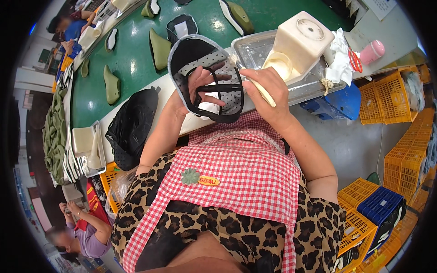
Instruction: Applying glue to the interior edges of black mesh shoe uppers using a small brush.
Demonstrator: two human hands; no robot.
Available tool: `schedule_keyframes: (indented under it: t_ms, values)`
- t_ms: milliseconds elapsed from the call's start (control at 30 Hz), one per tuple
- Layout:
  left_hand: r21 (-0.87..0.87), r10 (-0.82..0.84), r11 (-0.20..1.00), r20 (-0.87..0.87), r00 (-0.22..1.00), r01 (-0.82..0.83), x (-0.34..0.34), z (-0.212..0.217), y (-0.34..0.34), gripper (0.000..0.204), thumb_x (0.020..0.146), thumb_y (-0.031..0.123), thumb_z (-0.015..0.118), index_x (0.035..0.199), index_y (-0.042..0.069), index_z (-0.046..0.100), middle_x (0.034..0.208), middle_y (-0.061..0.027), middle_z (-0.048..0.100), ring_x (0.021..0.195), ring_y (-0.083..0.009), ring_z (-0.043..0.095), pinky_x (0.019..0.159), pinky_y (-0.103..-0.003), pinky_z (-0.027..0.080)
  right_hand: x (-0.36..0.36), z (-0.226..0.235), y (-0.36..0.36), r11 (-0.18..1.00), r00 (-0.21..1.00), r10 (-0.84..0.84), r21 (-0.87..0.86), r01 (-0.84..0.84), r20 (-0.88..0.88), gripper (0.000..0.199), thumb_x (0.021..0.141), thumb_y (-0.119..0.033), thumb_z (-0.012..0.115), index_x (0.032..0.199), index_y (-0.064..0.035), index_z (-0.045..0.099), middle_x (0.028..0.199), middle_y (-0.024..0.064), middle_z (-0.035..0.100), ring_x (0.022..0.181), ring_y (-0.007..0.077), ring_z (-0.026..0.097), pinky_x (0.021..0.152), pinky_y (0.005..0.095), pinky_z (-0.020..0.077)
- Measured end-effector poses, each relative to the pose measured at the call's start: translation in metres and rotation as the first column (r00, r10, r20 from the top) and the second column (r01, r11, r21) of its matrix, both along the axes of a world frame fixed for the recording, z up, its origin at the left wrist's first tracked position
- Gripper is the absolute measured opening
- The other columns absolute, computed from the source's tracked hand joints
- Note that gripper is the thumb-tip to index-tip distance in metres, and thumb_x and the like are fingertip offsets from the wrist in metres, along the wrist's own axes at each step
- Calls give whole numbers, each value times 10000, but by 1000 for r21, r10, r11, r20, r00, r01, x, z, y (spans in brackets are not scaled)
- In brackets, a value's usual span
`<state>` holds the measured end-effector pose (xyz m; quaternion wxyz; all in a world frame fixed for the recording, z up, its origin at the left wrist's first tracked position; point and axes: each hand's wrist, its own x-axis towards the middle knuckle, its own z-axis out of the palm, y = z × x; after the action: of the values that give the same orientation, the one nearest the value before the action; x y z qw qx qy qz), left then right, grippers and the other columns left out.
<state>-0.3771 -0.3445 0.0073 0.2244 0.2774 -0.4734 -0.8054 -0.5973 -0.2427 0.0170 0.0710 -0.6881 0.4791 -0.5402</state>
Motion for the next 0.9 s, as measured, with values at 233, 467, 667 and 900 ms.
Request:
schedule_keyframes:
  t_ms: [233, 467, 667, 900]
  values:
    - [83, 63, 995, -176, 982, -49, 16, -7, -12, 843, 914, 654, 532, 1470, 35, 392, 1391, -245, 513, 1235, -401, 560, 863, -566, 579, 4, -43, 28, 964, 996, -5, 264, -20, 94, 197, 880, -55, 684, 1073, -24, 714, 966, 115, 719, 843, 264, 632, 787, 346, 490]
    - [110, 27, 994, -128, 991, -13, 18, -6, -18, 980, 861, 787, 457, 1508, 60, 348, 1405, -240, 501, 1243, -399, 543, 903, -591, 543, 3, -41, 34, 966, 994, -19, 259, -10, 110, 194, 889, -69, 681, 1076, -23, 712, 939, 117, 711, 820, 253, 621, 771, 342, 488]
    - [134, 9, 991, -152, 988, 11, 15, -6, -11, 1002, 860, 811, 419, 1525, 66, 328, 1408, -248, 497, 1239, -425, 538, 923, -603, 523, 7, -29, 20, 984, 998, -45, 172, 37, 44, 190, 880, -80, 689, 1059, -22, 712, 899, 121, 697, 800, 261, 619, 741, 346, 485]
    - [162, 27, 987, -198, 980, 5, 22, -6, -14, 1002, 870, 801, 414, 1518, 40, 330, 1437, -253, 466, 1261, -450, 514, 939, -627, 502, 4, -59, 26, 974, 997, -47, 226, 31, 62, 182, 878, -86, 692, 1046, -19, 714, 914, 119, 701, 816, 272, 627, 752, 350, 489]
